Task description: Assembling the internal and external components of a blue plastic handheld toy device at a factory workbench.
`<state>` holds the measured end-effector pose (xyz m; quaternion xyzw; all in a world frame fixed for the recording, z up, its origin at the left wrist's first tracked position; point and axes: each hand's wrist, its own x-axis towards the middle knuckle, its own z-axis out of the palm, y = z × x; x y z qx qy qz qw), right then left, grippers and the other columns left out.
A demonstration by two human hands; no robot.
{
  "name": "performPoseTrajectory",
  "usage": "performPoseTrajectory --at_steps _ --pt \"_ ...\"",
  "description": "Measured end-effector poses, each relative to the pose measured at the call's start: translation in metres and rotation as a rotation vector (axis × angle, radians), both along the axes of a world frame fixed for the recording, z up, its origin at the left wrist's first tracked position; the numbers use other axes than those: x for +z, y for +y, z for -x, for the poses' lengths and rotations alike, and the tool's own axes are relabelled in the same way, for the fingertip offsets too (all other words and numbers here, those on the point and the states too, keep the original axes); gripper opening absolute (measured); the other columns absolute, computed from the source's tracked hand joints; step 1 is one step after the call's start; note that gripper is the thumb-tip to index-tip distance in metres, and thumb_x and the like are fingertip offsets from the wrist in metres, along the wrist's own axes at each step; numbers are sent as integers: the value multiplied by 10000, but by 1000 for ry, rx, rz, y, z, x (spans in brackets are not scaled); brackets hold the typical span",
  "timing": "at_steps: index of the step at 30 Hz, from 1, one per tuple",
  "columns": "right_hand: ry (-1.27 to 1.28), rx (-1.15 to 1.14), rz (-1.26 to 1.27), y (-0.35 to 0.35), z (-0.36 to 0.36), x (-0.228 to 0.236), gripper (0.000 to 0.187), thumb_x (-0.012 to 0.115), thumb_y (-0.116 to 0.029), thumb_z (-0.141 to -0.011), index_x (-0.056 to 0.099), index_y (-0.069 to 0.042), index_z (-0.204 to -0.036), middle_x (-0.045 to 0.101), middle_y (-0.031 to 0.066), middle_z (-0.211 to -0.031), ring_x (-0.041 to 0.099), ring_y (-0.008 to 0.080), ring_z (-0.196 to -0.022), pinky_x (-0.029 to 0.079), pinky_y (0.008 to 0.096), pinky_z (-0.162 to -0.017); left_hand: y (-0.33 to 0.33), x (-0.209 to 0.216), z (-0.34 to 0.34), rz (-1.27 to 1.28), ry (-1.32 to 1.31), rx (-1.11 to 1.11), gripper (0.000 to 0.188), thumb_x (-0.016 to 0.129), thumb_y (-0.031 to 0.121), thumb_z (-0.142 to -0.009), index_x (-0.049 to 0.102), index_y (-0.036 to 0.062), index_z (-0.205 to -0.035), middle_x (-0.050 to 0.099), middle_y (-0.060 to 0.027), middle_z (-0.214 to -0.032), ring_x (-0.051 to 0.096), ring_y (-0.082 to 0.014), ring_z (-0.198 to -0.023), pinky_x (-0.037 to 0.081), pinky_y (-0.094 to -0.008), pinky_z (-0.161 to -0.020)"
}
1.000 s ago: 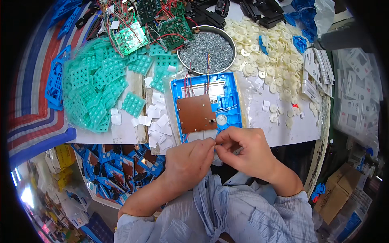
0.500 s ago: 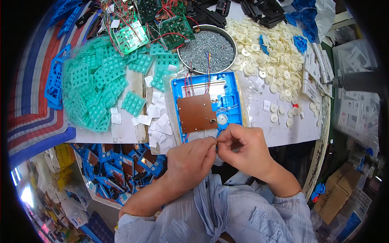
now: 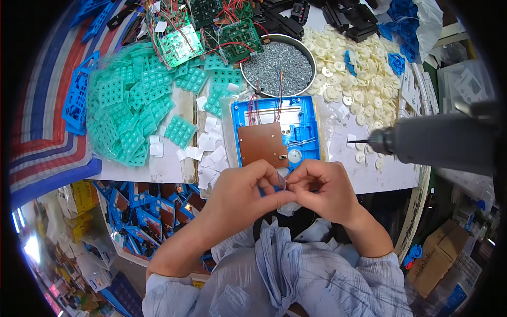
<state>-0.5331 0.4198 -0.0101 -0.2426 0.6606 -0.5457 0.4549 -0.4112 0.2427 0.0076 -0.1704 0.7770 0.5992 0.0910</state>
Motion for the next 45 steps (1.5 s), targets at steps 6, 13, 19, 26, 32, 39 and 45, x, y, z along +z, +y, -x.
performPoseTrajectory --at_steps 6,13,19,26,32,39,45 --pt "15 -8 -14 -1 -2 -2 51 670 -5 -876 660 13 -923 711 42 -760 672 53 -719 515 209 -624 -6 0 5 -237 -102 72 237 698 65 -912 586 -24 -1101 669 -10 -752 568 -19 -556 422 -188 -479" --pt "167 52 -19 -1 -2 0 68 677 -4 -866 658 7 -931 712 71 -781 676 82 -676 520 230 -602 -2 -9 -3 -149 -9 111 181 680 38 -913 620 1 -1079 675 -31 -770 596 -52 -590 439 -227 -487" --pt "778 52 72 0 -8 6 236 708 11 -775 678 -16 -1007 678 100 -931 680 248 -792 555 344 -666 -17 -30 -14 791 588 -247 224 698 115 -768 654 61 -980 595 -27 -792 618 -196 -645 479 -314 -522" --pt "1020 174 54 1 -23 5 398 735 -66 -709 682 -34 -1102 636 58 -1000 614 237 -831 526 339 -669 -26 -26 -10 911 677 -450 225 680 119 -685 634 64 -899 531 -9 -770 561 -159 -652 447 -304 -514" --pt "1065 214 5 -6 -29 -1 464 733 -120 -707 684 -39 -1161 630 47 -999 590 219 -824 511 339 -655 -32 -20 -7 914 655 -569 203 657 129 -665 617 70 -854 512 -14 -771 561 -166 -692 461 -305 -544" --pt "1110 210 -17 -10 -32 -5 451 724 -133 -723 685 -30 -1160 613 39 -974 579 211 -816 499 334 -642 -35 -16 -2 961 672 -678 170 652 149 -667 622 82 -820 503 -8 -761 550 -163 -699 468 -292 -566" --pt "1117 181 -31 -14 -34 -8 436 718 -139 -721 689 -28 -1142 589 23 -939 572 197 -813 490 329 -623 -43 -9 1 968 642 -758 252 669 125 -702 648 38 -938 555 -33 -829 576 -173 -725 470 -299 -578"
